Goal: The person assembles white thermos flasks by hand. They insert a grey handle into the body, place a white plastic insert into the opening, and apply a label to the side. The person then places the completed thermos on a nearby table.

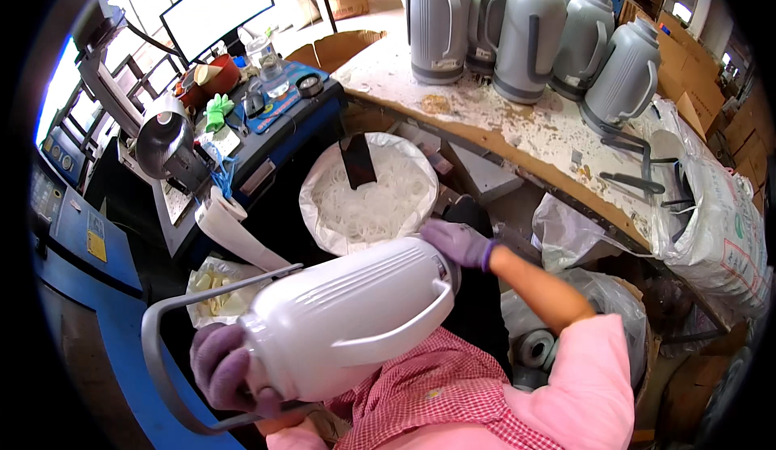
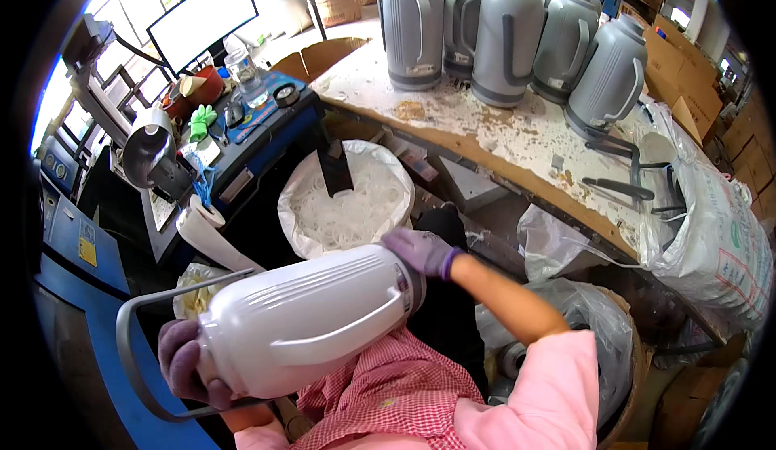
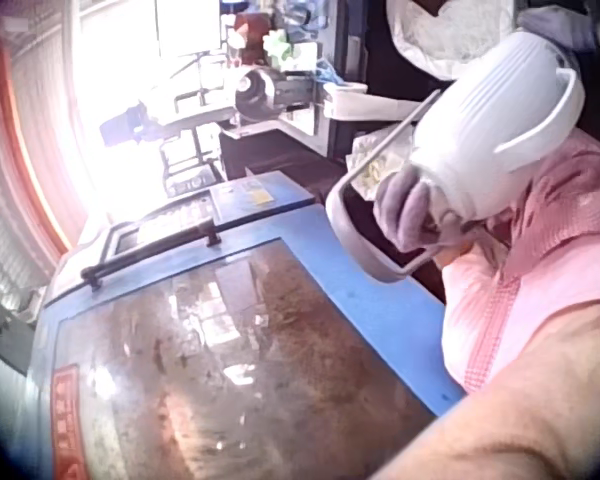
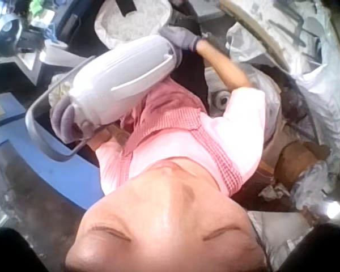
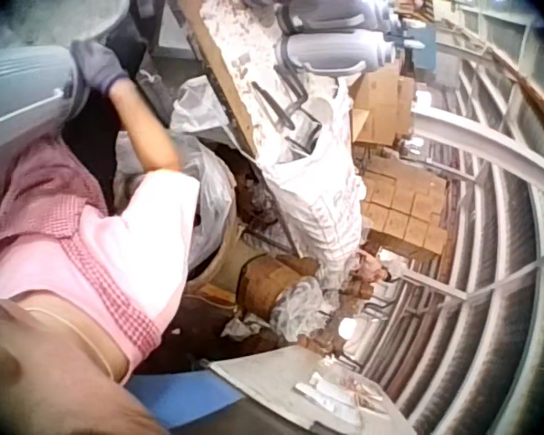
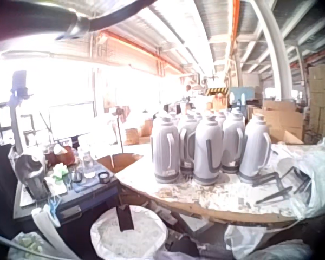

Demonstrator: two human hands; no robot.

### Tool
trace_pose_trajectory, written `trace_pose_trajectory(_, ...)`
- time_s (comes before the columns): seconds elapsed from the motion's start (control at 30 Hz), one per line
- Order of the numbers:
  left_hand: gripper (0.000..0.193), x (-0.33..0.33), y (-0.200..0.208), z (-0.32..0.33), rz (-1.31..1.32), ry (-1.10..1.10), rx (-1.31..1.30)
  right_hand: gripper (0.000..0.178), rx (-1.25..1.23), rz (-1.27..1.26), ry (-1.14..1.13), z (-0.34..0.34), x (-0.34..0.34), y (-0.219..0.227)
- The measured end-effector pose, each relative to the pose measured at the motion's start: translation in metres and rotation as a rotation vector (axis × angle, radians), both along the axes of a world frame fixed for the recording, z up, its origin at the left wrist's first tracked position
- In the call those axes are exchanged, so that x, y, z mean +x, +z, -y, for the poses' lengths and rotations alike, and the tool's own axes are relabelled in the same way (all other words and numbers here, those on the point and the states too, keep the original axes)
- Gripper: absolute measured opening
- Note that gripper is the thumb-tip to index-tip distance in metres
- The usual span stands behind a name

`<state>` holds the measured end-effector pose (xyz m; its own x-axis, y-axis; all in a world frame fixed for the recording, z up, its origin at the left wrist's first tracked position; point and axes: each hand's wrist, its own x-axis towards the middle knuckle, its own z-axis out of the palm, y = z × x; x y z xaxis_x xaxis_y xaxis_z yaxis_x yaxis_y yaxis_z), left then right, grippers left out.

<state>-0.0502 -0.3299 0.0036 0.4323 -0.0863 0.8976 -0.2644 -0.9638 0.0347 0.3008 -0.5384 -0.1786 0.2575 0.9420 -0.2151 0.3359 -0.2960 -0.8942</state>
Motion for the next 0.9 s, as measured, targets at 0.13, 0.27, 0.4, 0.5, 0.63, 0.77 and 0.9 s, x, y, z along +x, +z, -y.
trace_pose_trajectory(0.13,0.049,-0.007,-0.018,-0.014,0.309,0.036,-0.281,0.096,0.61,0.607,-0.042,0.021,-0.068,0.086)
trace_pose_trajectory(0.27,0.053,-0.007,-0.003,-0.022,-0.013,-0.224,-0.186,0.087,0.812,0.73,-0.142,0.035,-0.092,0.109)
trace_pose_trajectory(0.4,0.082,0.02,0.002,0.001,-0.128,-0.286,-0.41,0.057,0.889,0.166,0.179,0.042,-0.105,0.105)
trace_pose_trajectory(0.5,0.106,0.044,-0.003,-0.009,-0.025,-0.529,-1.016,0.048,0.802,-0.146,0.094,0.061,-0.102,0.1)
trace_pose_trajectory(0.63,0.077,0.077,-0.055,-0.03,0.174,0.224,-0.886,0.064,0.81,-0.334,-0.447,0.113,-0.082,0.104)
trace_pose_trajectory(0.77,0.095,0.097,-0.077,0.048,-0.568,-0.306,-0.262,0.071,1.014,-0.418,-1.233,0.098,-0.046,0.146)
trace_pose_trajectory(0.9,0.089,0.105,-0.062,0.059,-0.805,-0.421,-0.248,0.051,1.252,-0.024,-1.423,0.139,0.04,0.165)
